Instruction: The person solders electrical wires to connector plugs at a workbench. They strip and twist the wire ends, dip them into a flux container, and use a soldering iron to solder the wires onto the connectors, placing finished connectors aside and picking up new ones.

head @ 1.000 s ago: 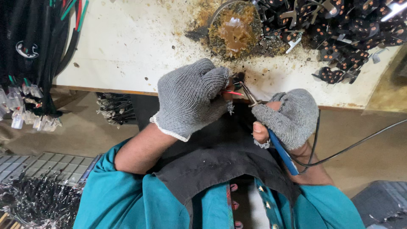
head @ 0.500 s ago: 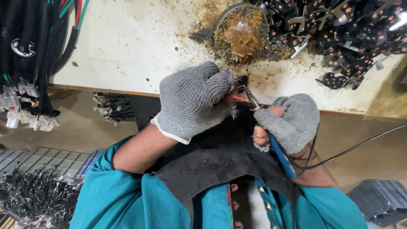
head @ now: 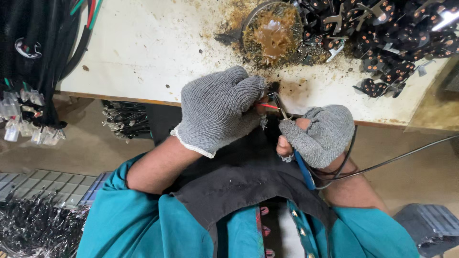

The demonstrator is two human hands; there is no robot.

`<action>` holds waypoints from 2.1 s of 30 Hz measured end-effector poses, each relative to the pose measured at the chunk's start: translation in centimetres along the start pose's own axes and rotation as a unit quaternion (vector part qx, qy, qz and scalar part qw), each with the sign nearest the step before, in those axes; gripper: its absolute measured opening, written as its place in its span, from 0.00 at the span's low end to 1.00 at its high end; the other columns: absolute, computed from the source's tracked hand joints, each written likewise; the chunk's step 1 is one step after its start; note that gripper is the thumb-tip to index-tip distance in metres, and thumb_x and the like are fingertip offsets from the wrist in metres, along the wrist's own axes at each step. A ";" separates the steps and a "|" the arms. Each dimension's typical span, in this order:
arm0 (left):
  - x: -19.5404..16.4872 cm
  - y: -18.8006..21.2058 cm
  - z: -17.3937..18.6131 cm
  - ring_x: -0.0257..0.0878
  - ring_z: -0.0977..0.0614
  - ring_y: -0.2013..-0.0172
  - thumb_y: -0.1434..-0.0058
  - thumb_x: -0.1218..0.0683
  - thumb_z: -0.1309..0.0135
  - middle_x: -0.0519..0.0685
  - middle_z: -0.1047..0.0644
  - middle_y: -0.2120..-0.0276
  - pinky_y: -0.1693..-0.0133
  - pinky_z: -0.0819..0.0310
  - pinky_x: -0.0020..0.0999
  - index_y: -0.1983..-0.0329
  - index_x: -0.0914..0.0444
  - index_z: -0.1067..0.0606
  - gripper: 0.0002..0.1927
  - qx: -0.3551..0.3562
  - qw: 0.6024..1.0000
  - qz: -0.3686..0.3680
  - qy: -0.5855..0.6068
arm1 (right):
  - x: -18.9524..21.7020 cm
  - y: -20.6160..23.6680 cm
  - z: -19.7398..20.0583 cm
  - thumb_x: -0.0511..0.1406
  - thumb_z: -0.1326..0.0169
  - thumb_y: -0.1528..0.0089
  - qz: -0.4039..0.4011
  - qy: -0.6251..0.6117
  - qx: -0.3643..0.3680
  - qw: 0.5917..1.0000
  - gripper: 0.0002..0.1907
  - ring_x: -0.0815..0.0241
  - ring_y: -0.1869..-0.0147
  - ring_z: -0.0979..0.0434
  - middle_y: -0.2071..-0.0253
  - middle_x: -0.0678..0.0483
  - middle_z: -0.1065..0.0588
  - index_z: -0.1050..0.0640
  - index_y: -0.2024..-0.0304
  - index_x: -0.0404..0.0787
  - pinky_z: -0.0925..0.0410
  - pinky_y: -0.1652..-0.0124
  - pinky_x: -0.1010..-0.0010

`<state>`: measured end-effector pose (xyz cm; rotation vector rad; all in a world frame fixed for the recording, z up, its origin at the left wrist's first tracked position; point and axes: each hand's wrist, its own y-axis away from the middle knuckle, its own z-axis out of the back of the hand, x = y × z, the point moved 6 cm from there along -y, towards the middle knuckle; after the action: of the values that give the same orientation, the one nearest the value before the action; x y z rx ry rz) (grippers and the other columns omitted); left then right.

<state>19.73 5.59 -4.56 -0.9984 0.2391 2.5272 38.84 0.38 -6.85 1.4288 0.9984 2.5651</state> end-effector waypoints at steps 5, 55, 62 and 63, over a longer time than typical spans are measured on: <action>0.0 0.0 0.1 0.49 0.21 0.70 0.48 0.48 0.33 0.47 0.27 0.68 0.71 0.32 0.46 0.60 0.53 0.25 0.16 -0.011 1.000 -0.007 0.014 | -1.3 0.5 -0.1 0.35 0.38 0.43 -0.065 -0.089 -0.026 0.994 0.13 0.64 0.84 0.22 0.85 0.55 0.23 0.20 0.82 0.37 0.30 0.79 0.75; 0.0 0.1 -0.1 0.49 0.21 0.70 0.49 0.46 0.32 0.48 0.28 0.69 0.71 0.32 0.46 0.61 0.53 0.25 0.17 -0.006 1.000 -0.010 -0.009 | 1.3 1.9 1.8 0.44 0.38 0.36 0.113 -0.155 -0.238 0.952 0.19 0.62 0.67 0.20 0.68 0.54 0.23 0.27 0.63 0.35 0.27 0.66 0.74; 0.0 0.1 0.1 0.48 0.21 0.70 0.47 0.46 0.33 0.47 0.27 0.68 0.71 0.31 0.45 0.59 0.53 0.24 0.17 -0.012 1.000 -0.008 0.008 | 4.4 0.0 1.8 0.33 0.40 0.33 0.163 -0.162 -0.251 0.940 0.17 0.59 0.54 0.17 0.58 0.54 0.24 0.34 0.52 0.30 0.24 0.51 0.71; 0.0 0.1 0.1 0.48 0.21 0.69 0.46 0.46 0.33 0.47 0.27 0.68 0.70 0.31 0.45 0.57 0.53 0.24 0.17 -0.017 1.000 -0.009 0.014 | 5.0 0.3 1.8 0.31 0.41 0.34 0.173 -0.136 -0.241 0.945 0.17 0.58 0.52 0.18 0.57 0.53 0.23 0.36 0.52 0.31 0.26 0.48 0.69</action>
<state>19.62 5.53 -4.46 -1.0456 0.1943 2.5103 37.46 2.76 -2.26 1.8434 0.0691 2.4657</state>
